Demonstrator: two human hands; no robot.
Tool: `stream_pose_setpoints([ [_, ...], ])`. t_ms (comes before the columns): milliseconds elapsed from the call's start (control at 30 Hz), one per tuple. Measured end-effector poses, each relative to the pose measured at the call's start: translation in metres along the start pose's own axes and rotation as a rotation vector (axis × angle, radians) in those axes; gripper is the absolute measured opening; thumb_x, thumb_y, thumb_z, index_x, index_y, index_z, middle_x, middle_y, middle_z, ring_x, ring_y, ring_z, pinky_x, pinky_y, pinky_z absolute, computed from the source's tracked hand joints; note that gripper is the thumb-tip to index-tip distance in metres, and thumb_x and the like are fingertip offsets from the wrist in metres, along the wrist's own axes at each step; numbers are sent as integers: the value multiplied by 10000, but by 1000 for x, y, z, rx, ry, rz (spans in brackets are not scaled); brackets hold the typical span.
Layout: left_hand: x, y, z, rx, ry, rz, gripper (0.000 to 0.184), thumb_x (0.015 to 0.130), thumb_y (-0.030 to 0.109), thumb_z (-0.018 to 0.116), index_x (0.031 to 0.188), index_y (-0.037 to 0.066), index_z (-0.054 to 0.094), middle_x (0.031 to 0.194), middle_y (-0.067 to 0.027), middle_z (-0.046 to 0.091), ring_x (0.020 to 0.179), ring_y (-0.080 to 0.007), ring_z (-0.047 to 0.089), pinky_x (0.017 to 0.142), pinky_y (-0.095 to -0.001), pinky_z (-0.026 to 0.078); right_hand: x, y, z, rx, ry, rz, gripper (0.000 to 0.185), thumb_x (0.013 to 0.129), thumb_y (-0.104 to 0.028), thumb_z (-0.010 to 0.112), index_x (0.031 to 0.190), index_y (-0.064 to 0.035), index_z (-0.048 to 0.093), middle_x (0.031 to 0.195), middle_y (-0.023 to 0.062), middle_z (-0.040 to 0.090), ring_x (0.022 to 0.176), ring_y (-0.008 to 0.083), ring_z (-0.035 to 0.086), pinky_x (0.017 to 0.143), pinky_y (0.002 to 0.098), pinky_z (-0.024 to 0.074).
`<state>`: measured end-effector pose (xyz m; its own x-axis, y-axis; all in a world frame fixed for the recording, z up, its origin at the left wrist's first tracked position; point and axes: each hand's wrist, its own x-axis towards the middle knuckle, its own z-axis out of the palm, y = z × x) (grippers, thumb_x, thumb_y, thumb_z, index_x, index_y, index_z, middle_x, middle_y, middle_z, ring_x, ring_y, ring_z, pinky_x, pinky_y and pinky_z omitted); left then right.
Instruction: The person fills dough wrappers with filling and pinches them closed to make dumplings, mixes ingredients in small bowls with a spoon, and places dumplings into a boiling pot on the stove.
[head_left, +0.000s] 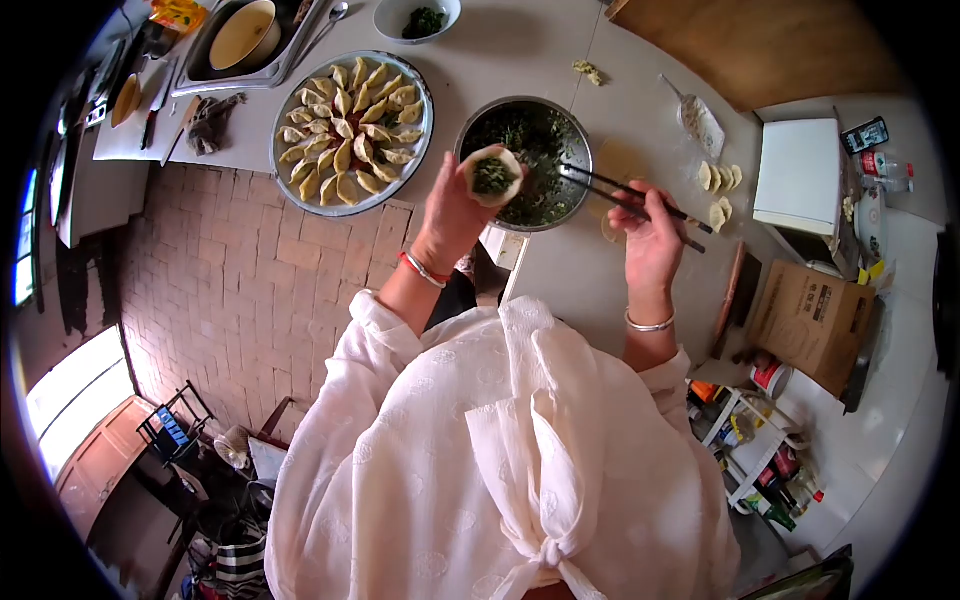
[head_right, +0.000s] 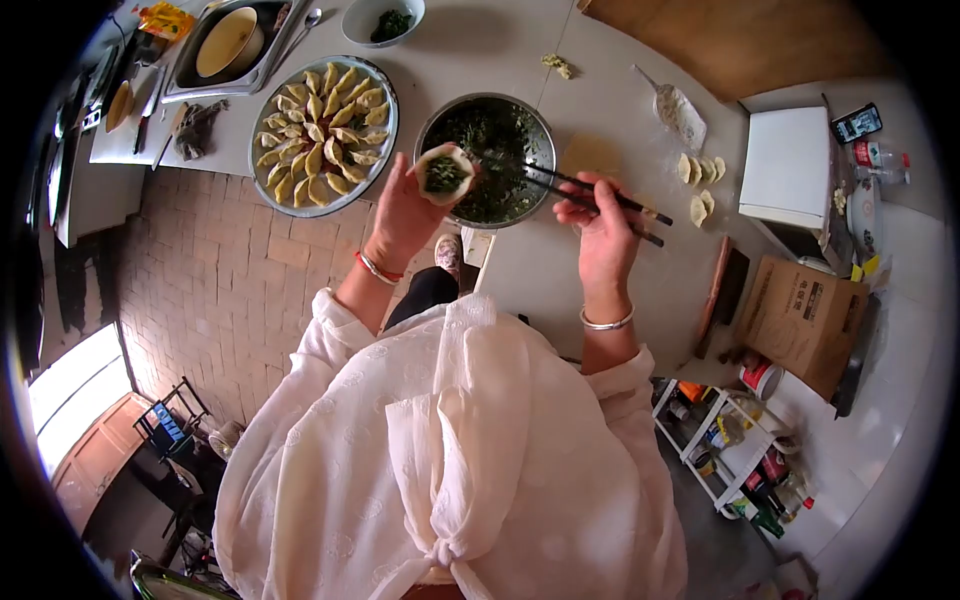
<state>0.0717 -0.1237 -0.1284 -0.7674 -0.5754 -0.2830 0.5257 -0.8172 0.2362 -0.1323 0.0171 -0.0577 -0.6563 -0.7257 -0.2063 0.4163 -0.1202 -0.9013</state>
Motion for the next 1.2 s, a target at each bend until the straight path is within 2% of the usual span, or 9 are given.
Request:
stream_pose_setpoints([
  [133,-18,18,-21,47,33,87,620,1031,469,310,1383,-28,427,1365,-209,503,1299,-350,467,1110,-431,384,18,34,-23,-278,139,8,234,976,-166,540,1043,34,642,885,138,700,647,191,683,588,271,559],
  [233,-35,29,-25,43,81,109,619,1036,457,302,1391,-38,412,1374,-219,492,1297,-362,465,1115,-441,377,27,77,-39,-355,113,51,228,976,-173,554,1046,23,648,864,129,694,658,171,682,576,250,555],
  [533,-57,26,-35,33,146,82,634,1033,474,296,1407,-29,394,1382,-210,491,1313,-369,448,1121,-460,360,29,124,-4,-174,99,175,229,966,-180,571,1012,29,652,852,138,695,686,197,697,595,266,575],
  [733,-54,23,-34,24,147,77,634,1033,476,297,1398,-31,402,1369,-201,507,1304,-361,461,1119,-452,366,28,117,-9,-63,174,280,225,955,-185,573,998,20,656,859,148,696,720,230,696,645,301,577],
  [867,-48,23,-35,17,148,73,621,1034,468,302,1388,-30,414,1366,-194,512,1298,-355,468,1114,-442,374,26,108,-21,46,182,317,226,958,-176,563,1013,22,656,876,157,697,715,221,691,661,300,574],
  [1067,-24,14,-34,0,72,62,603,1029,471,326,1373,-10,443,1348,-189,526,1282,-328,487,1107,-415,381,12,67,-13,138,118,194,230,962,-169,563,1022,36,647,905,173,695,722,228,689,689,320,573],
  [1133,-15,12,-22,-15,74,56,603,1025,488,327,1340,-6,469,1280,-184,554,1223,-316,524,1093,-415,384,0,48,5,13,62,49,233,970,-162,547,1022,44,643,906,170,695,733,231,690,689,320,572],
  [1200,-8,11,-20,-1,35,43,604,1027,479,326,1365,-4,452,1321,-183,539,1262,-311,501,1099,-405,384,-16,30,24,-129,-3,-93,191,977,-102,525,1026,44,638,927,145,690,758,234,687,693,323,574],
])
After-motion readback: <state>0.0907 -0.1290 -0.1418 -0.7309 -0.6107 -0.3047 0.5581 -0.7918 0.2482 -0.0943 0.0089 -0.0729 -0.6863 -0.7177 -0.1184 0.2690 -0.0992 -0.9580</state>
